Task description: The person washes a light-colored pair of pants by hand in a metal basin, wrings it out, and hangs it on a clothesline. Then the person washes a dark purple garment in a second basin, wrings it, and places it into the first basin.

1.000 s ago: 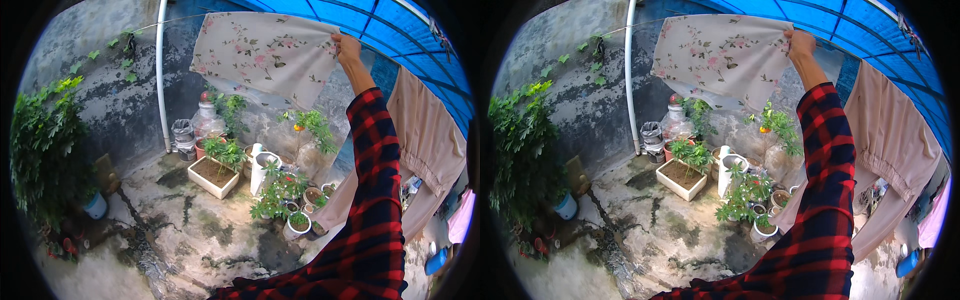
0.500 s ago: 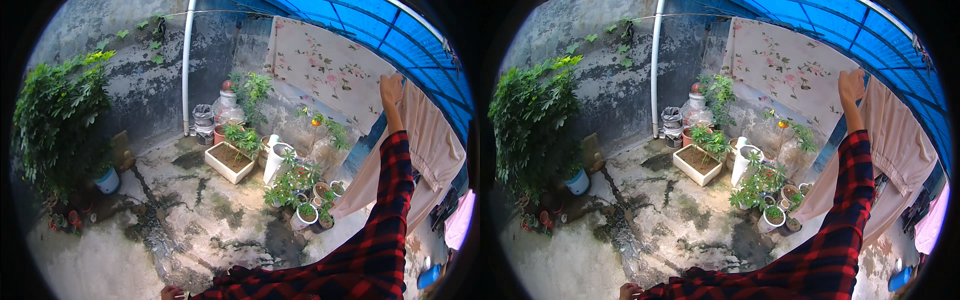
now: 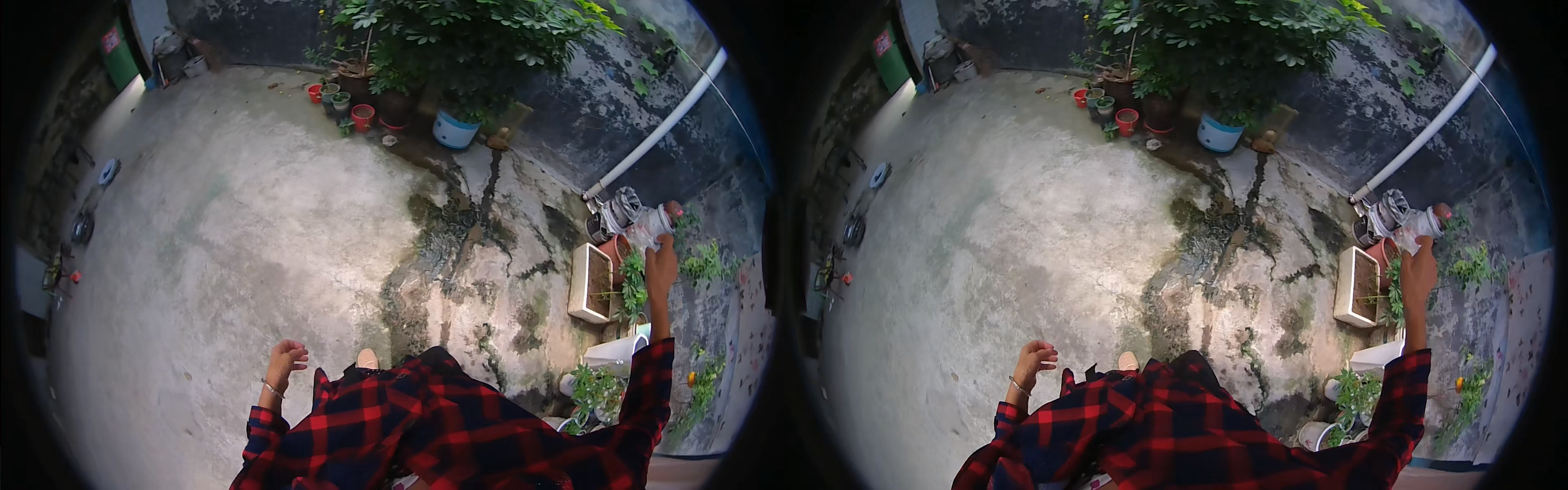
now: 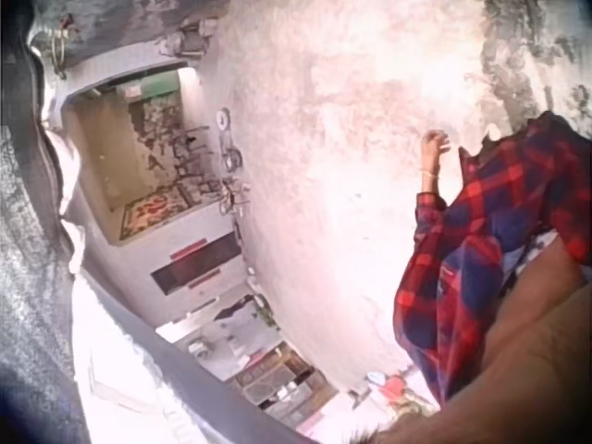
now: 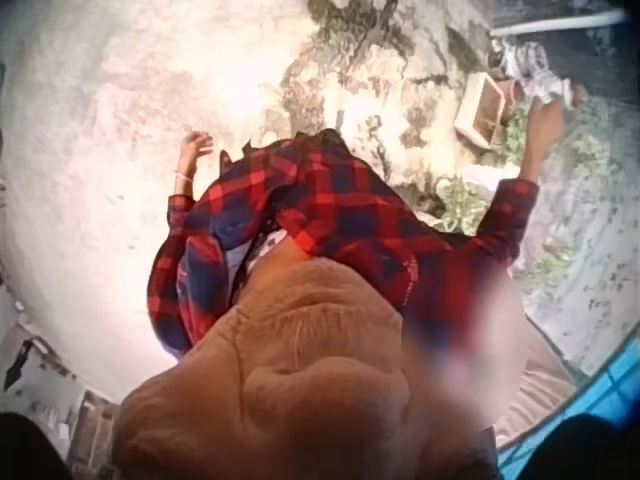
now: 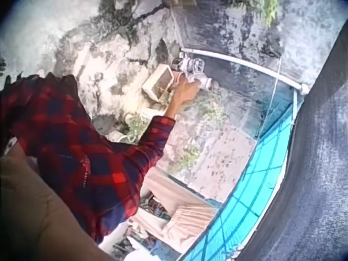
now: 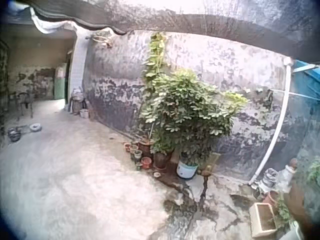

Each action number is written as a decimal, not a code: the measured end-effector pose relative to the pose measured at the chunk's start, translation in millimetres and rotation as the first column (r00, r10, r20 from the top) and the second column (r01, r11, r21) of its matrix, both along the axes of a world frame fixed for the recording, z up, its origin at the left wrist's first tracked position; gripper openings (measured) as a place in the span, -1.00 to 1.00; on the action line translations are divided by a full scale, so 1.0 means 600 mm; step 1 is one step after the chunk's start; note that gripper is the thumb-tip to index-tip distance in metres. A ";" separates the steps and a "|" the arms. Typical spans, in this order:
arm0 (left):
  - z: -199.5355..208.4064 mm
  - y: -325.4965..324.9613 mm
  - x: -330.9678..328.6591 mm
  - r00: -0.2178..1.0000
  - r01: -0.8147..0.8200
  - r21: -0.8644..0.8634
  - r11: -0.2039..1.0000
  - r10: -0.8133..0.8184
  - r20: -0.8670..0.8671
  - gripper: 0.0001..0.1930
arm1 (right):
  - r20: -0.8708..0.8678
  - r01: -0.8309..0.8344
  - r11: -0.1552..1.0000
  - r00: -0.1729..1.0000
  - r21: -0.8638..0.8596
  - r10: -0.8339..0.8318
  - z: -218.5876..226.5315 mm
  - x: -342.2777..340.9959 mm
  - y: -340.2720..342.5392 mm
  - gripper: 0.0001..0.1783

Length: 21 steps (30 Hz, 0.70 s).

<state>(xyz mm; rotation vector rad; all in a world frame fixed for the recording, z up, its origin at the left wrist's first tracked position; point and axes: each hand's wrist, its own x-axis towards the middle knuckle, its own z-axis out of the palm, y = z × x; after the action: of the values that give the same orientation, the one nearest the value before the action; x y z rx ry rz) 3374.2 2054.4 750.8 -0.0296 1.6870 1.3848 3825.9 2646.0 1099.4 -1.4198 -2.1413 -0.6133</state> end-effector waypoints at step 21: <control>0.036 -0.016 -0.110 0.667 -0.744 -0.072 0.664 0.744 -0.031 -0.86 | 0.213 0.020 0.282 0.706 -0.959 0.676 -0.637 -0.688 -0.070 -0.76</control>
<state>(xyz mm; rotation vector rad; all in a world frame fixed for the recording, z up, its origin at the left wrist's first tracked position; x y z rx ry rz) 3307.9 2044.8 772.7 -0.8682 1.8047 1.8951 3413.4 2603.9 717.4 -1.0903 -3.5372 0.6445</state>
